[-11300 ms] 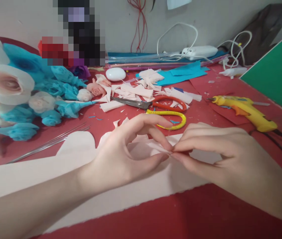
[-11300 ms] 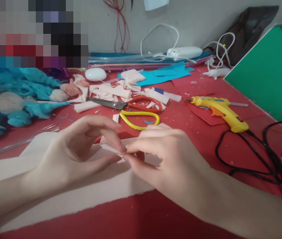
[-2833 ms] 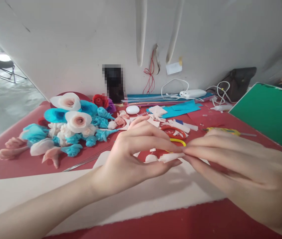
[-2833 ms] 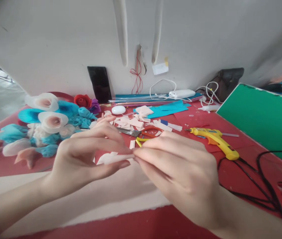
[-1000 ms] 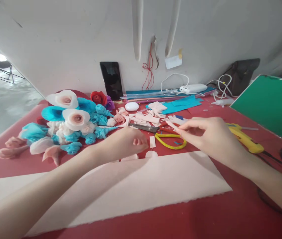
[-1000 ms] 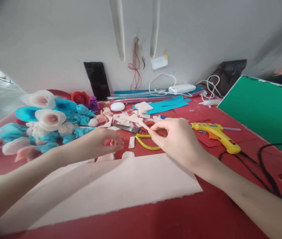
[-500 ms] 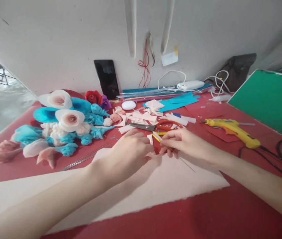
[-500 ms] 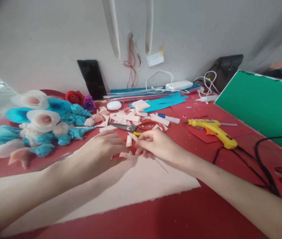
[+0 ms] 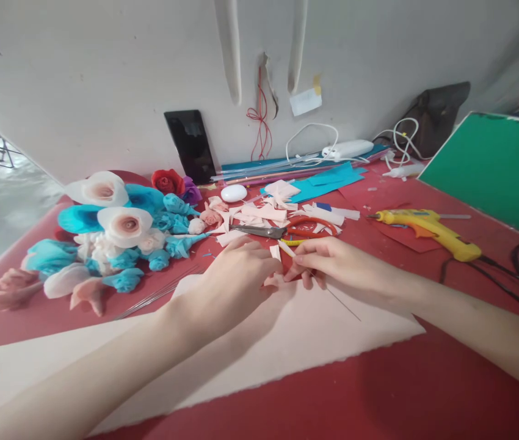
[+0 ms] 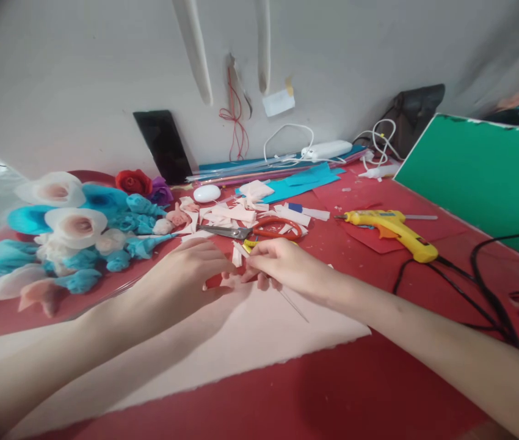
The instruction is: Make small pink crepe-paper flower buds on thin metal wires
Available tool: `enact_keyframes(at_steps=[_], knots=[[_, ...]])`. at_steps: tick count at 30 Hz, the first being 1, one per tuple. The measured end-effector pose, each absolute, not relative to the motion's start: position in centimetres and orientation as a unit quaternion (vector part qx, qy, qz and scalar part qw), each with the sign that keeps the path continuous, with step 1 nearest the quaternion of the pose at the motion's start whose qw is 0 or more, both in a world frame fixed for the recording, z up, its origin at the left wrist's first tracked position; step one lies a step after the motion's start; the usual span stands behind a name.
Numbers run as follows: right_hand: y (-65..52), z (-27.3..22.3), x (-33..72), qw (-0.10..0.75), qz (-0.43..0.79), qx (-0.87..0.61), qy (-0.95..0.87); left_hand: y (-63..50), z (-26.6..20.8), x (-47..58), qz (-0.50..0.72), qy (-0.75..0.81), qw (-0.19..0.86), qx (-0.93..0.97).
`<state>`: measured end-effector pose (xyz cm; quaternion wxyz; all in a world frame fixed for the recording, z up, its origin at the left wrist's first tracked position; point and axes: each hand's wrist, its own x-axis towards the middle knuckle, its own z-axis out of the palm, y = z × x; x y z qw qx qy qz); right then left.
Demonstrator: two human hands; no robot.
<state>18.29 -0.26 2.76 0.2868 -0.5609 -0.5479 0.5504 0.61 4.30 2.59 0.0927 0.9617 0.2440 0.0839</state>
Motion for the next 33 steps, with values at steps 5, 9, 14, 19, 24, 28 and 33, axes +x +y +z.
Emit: enact_keyframes(at_steps=[5, 9, 14, 19, 24, 28, 33], knots=[[-0.2, 2.6, 18.5, 0.28, 0.553, -0.557, -0.553, 4.6, 1.9, 0.5, 0.096, 0.248, 0.13, 0.955], [-0.1, 2.3, 18.6, 0.272, 0.557, -0.553, -0.557, 5.1, 1.3, 0.2, 0.099, 0.251, 0.183, 0.945], [0.1, 2.3, 18.7, 0.264, 0.558, -0.558, -0.555, 5.2, 1.5, 0.1, 0.093, 0.275, 0.236, 0.927], [0.1, 2.2, 18.6, 0.266, 0.557, -0.556, -0.556, 5.3, 1.9, 0.2, 0.087, 0.325, 0.274, 0.901], [0.0, 2.4, 18.9, 0.29, 0.544, -0.546, -0.567, 5.6, 3.3, 0.1, 0.121, 0.384, 0.31, 0.861], [-0.6, 3.6, 19.1, 0.352, 0.49, -0.532, -0.594, 5.4, 5.2, 0.2, 0.202, 0.393, 0.356, 0.824], [-2.2, 5.2, 18.3, 0.418, 0.377, -0.51, -0.651, 4.3, 6.6, 0.2, 0.331, 0.363, 0.458, 0.741]])
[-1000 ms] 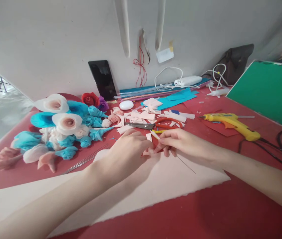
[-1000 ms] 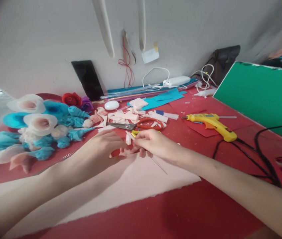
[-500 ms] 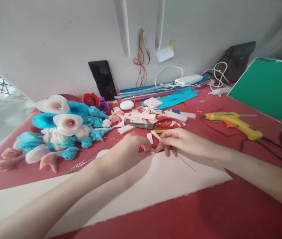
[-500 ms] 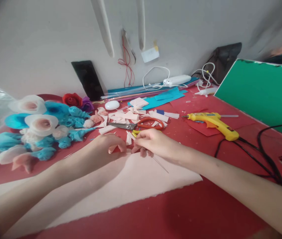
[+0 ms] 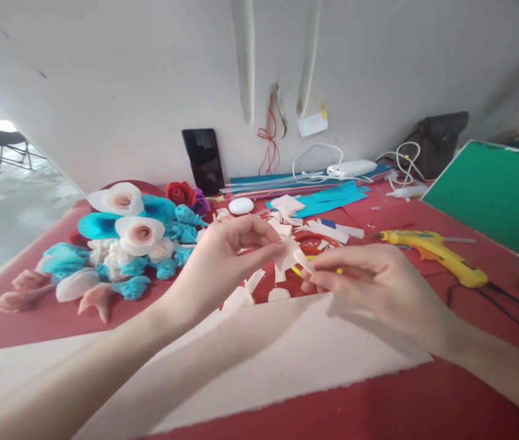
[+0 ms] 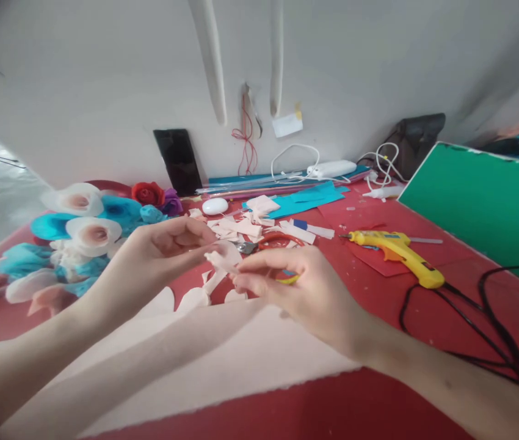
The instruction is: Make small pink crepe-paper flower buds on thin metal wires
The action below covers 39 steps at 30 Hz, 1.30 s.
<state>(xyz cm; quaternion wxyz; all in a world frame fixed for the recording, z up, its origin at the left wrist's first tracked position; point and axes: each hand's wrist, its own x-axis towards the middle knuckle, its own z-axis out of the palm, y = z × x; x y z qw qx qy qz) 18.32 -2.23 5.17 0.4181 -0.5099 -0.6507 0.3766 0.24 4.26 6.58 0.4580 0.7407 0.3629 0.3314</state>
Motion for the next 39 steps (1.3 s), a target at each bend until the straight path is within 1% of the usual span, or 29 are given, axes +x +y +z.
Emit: enact_keyframes(at_steps=[3, 6, 17, 21, 26, 35, 39], knots=[[-3.0, 5.5, 17.7, 0.461, 0.303, -0.479, -0.682, 3.3, 7.0, 0.2, 0.378, 0.338, 0.477, 0.718], [-3.3, 5.5, 17.5, 0.476, 0.281, -0.477, -0.683, 2.5, 7.3, 0.2, 0.406, 0.298, 0.5, 0.705], [-3.2, 5.6, 18.0, 0.452, 0.302, -0.514, -0.663, 1.4, 7.5, 0.3, 0.389, 0.255, 0.637, 0.614], [-3.3, 5.6, 18.0, 0.451, 0.301, -0.517, -0.662, 1.4, 7.7, 0.4, 0.377, 0.25, 0.654, 0.606], [-3.4, 5.9, 17.8, 0.471, 0.311, -0.494, -0.661, 1.2, 7.5, 0.3, 0.362, 0.247, 0.636, 0.635], [-3.3, 5.9, 17.7, 0.462, 0.329, -0.508, -0.649, 1.0, 7.8, 0.1, 0.377, 0.283, 0.5, 0.726], [-3.4, 6.0, 17.6, 0.464, 0.313, -0.507, -0.656, 0.8, 7.6, -0.1, 0.375, 0.273, 0.482, 0.743]])
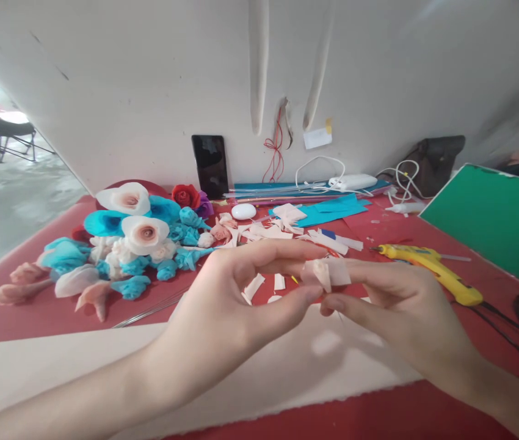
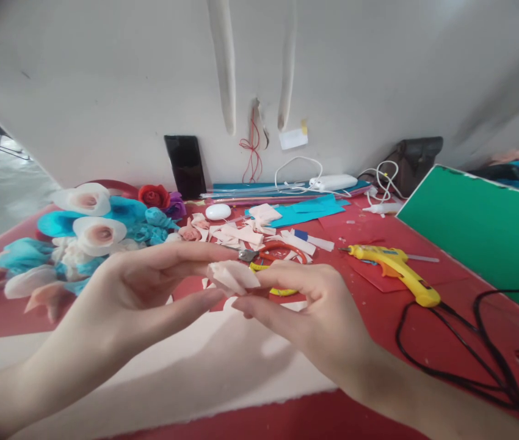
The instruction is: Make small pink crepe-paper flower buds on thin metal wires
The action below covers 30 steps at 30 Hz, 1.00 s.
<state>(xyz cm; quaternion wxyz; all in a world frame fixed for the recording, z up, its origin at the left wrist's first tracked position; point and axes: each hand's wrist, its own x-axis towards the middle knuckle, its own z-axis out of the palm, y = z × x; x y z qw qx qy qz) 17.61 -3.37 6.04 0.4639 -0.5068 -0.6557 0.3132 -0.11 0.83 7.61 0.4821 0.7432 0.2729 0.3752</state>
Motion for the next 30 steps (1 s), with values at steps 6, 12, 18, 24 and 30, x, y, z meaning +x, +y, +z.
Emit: enact_keyframes(at_steps=[6, 12, 18, 24, 30], knots=[[-3.5, 6.4, 17.5, 0.462, 0.301, -0.501, -0.667, 0.8, 7.6, 0.0, 0.371, 0.259, 0.511, 0.731], [-4.1, 6.5, 17.8, 0.432, 0.39, -0.502, -0.64, 1.4, 7.6, -0.2, 0.4, 0.24, 0.592, 0.657], [-4.5, 6.6, 17.4, 0.439, 0.409, -0.528, -0.601, 1.6, 8.1, -0.4, 0.369, 0.286, 0.527, 0.71], [-4.3, 6.3, 17.7, 0.396, 0.411, -0.52, -0.636, 1.5, 8.3, -0.4, 0.321, 0.271, 0.407, 0.811], [-4.3, 6.0, 17.7, 0.395, 0.457, -0.525, -0.6, 1.7, 8.1, -0.4, 0.332, 0.272, 0.364, 0.827]])
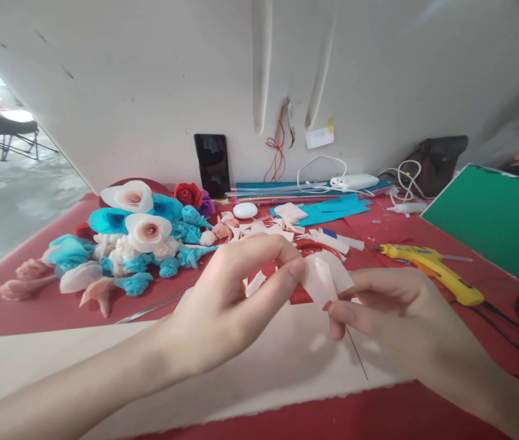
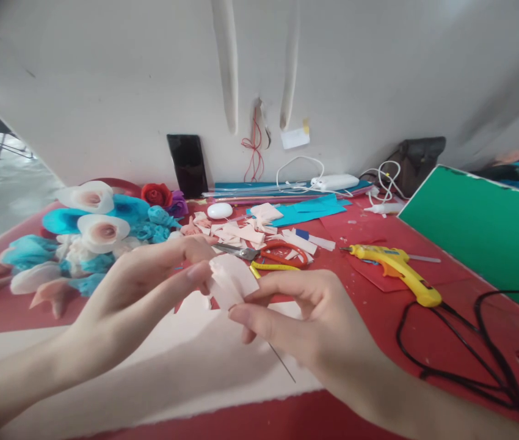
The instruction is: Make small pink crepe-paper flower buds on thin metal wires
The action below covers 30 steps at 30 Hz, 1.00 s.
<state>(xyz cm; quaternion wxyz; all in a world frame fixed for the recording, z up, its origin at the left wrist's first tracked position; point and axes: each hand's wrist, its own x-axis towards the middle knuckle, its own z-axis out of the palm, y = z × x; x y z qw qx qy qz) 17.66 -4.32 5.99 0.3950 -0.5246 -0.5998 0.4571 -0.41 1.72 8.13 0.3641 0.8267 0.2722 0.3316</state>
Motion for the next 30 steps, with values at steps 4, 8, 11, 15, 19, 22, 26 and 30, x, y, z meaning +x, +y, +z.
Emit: enact_keyframes(at_steps=[4, 8, 11, 15, 19, 22, 26, 30], knots=[[-4.2, 5.8, 17.6, 0.412, 0.474, -0.512, -0.586, 1.9, 8.0, -0.5, 0.347, 0.279, 0.404, 0.799], [-3.9, 5.8, 17.6, 0.432, 0.493, -0.483, -0.58, 2.1, 7.5, -0.2, 0.339, 0.245, 0.447, 0.79], [-4.0, 6.0, 17.5, 0.443, 0.485, -0.471, -0.589, 2.2, 7.2, 0.0, 0.345, 0.209, 0.474, 0.783], [-4.4, 6.2, 17.7, 0.434, 0.47, -0.471, -0.607, 2.0, 7.3, 0.0, 0.342, 0.209, 0.492, 0.772], [-4.3, 6.1, 17.8, 0.418, 0.489, -0.474, -0.601, 1.8, 7.7, 0.0, 0.327, 0.224, 0.512, 0.762], [-4.1, 6.1, 17.7, 0.411, 0.496, -0.477, -0.598, 1.9, 7.9, 0.1, 0.322, 0.235, 0.529, 0.749], [-4.2, 6.1, 17.7, 0.406, 0.495, -0.471, -0.607, 1.9, 7.6, 0.1, 0.324, 0.235, 0.551, 0.732], [-4.2, 5.9, 17.8, 0.404, 0.501, -0.472, -0.603, 1.9, 7.1, 0.1, 0.333, 0.23, 0.57, 0.715]])
